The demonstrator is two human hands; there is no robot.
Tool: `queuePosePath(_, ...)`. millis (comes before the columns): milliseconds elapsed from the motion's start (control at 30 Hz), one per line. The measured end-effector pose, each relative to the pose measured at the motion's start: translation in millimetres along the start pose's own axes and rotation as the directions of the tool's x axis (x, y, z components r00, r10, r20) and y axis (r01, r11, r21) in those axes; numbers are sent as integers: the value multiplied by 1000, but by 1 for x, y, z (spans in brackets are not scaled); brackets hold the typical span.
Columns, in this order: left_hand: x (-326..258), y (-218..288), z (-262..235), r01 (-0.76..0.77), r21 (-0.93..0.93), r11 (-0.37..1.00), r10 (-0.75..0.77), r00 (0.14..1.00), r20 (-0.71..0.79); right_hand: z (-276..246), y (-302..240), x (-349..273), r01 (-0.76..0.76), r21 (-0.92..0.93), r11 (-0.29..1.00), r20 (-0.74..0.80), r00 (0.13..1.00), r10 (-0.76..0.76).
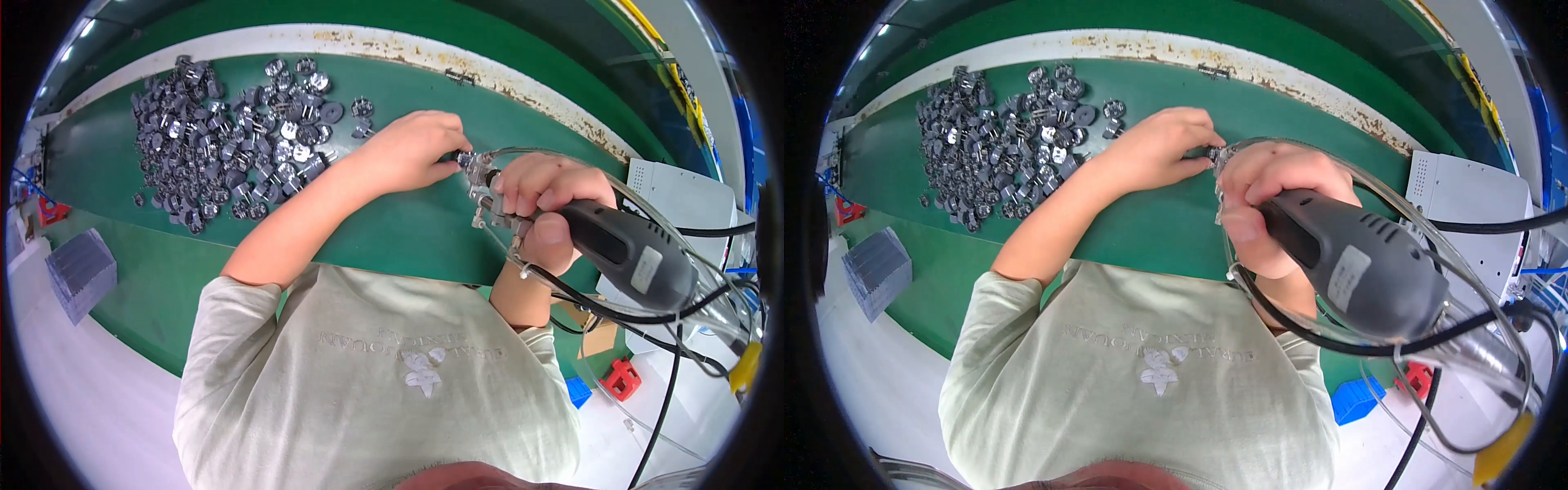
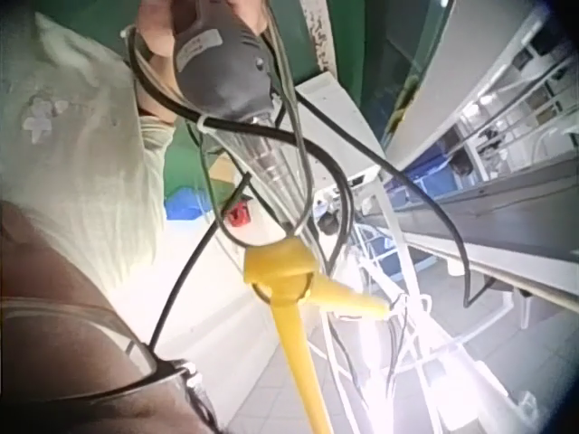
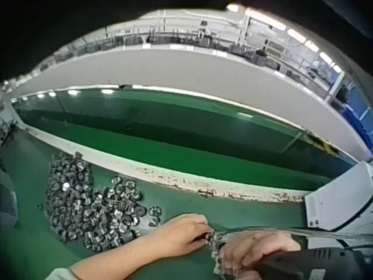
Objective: The person assembles small circular components into assembled parts using an electric screwdriver on an assembly line.
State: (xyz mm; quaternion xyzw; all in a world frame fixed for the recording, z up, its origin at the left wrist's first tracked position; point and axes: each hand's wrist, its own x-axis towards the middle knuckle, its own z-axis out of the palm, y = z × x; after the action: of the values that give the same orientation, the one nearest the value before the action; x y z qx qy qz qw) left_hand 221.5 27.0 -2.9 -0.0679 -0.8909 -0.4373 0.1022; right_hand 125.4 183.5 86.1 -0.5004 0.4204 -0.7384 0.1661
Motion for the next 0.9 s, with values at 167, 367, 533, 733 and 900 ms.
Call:
queuePosePath(167, 6, 20, -32, 40, 97, 994, -49, 995, 90, -12, -46, 5, 160, -20, 987, -61, 985, -161)
queuePosePath(367, 117, -57, -101, 205, 347, 915, -141, 969, -202, -11, -36, -4, 177, -20, 984, -152, 972, -178)
queuePosePath(533, 156, -118, -100, 478, 344, 808, -395, 873, -287, -7, -24, -3, 79, 33, 996, -160, 984, -73)
queuePosePath(733, 77, -48, -116, 84, 264, 961, -31, 980, -199, -11, -26, -7, 99, -76, 992, -231, 966, -114)
queuePosePath(900, -23, 33, -106, 135, 483, 865, -215, 970, 116, -15, -28, -6, 97, -16, 995, -240, 966, -98)
